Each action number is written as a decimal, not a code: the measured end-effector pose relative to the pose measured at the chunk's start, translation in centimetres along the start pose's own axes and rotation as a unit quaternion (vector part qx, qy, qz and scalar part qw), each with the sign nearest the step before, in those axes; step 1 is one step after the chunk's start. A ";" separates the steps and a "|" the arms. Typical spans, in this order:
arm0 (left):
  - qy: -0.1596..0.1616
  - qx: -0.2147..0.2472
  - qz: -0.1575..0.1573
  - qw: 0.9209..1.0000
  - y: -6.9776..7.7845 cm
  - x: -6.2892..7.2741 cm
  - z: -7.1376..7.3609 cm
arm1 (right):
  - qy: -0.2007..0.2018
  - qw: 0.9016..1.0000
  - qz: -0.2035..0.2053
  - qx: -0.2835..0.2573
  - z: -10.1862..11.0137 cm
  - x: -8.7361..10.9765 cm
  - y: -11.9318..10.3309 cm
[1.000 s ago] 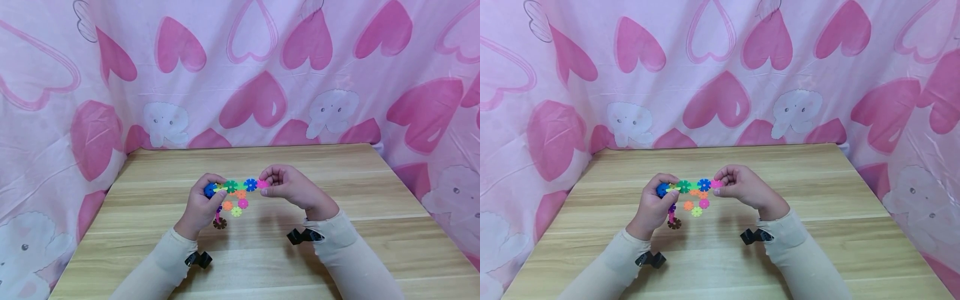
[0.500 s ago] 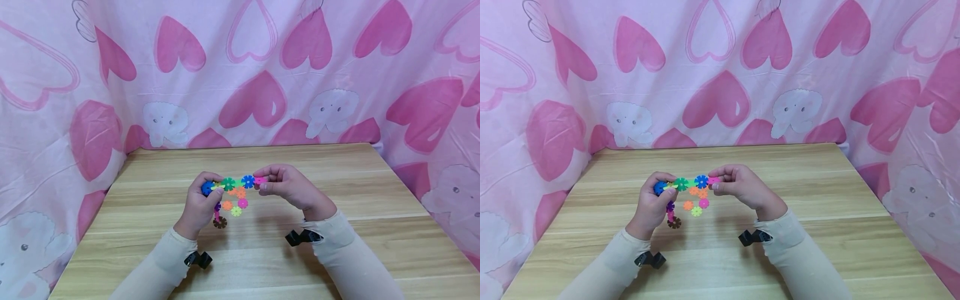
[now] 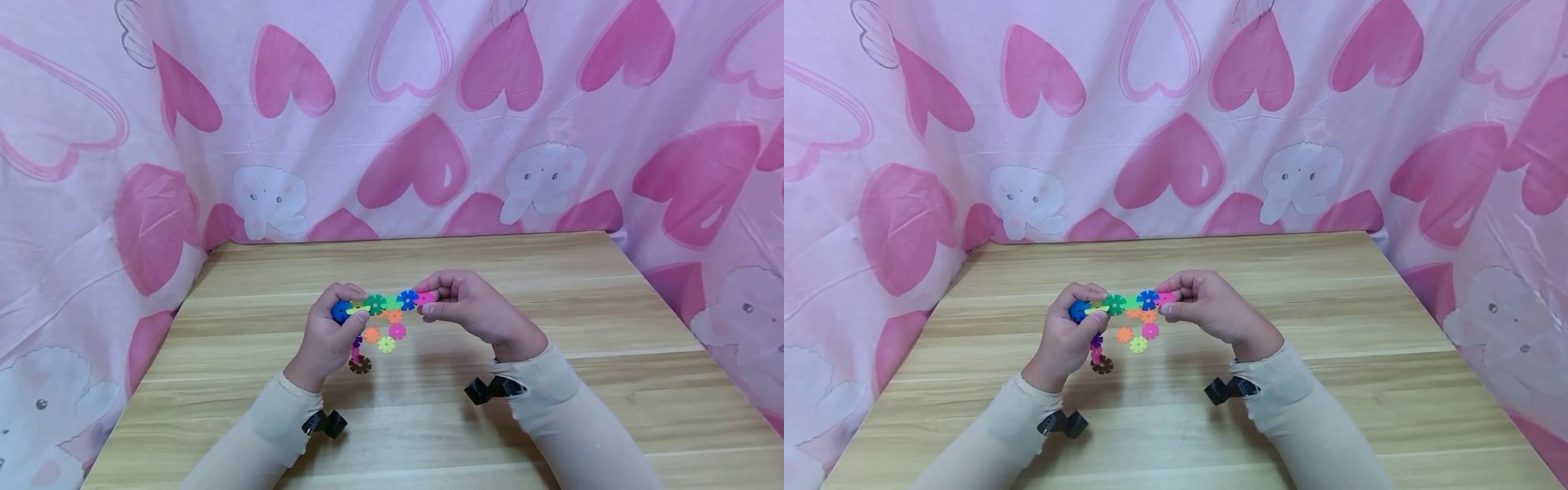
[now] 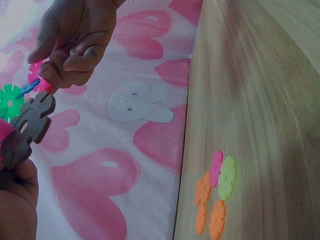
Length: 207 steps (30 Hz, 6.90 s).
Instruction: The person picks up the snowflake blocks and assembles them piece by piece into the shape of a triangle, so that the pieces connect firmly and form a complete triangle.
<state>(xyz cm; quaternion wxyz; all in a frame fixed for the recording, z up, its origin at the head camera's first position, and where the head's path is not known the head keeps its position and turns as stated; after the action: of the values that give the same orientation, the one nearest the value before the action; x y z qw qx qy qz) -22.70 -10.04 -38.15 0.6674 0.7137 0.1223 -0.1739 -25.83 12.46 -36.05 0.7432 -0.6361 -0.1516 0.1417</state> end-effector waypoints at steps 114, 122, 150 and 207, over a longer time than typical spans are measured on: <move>0.023 -0.028 -0.228 0.973 1.2 -0.3 0.3 | -0.048 0.996 0.075 0.000 -4.3 -1.4 2.2; 0.003 -0.019 -0.178 0.984 1.1 -0.5 0.4 | -0.099 0.993 0.064 0.012 -4.8 -1.4 2.8; -0.002 -0.057 -0.014 0.998 0.3 -0.9 0.1 | -0.132 0.987 0.060 0.072 -3.9 -1.7 3.6; -0.085 -0.054 0.049 0.994 -0.6 -1.1 0.1 | -0.102 0.900 -0.085 0.415 -7.6 -6.5 7.8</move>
<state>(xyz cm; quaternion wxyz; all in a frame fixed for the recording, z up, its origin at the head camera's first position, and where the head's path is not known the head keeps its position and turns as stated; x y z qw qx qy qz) -23.95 -10.06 -38.21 0.7208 0.6642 0.0394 -0.1941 -28.81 4.18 -45.14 0.9295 -0.2367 -0.2078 0.1917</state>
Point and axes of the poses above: each hand's wrist, its own x-axis away from the middle knuckle, its own z-axis out of the back of the hand, y = z × x, the point moved 6 cm from there along -x, towards the middle knuckle, and after that the axes turned 8 degrees about y, right-handed, at the moved point
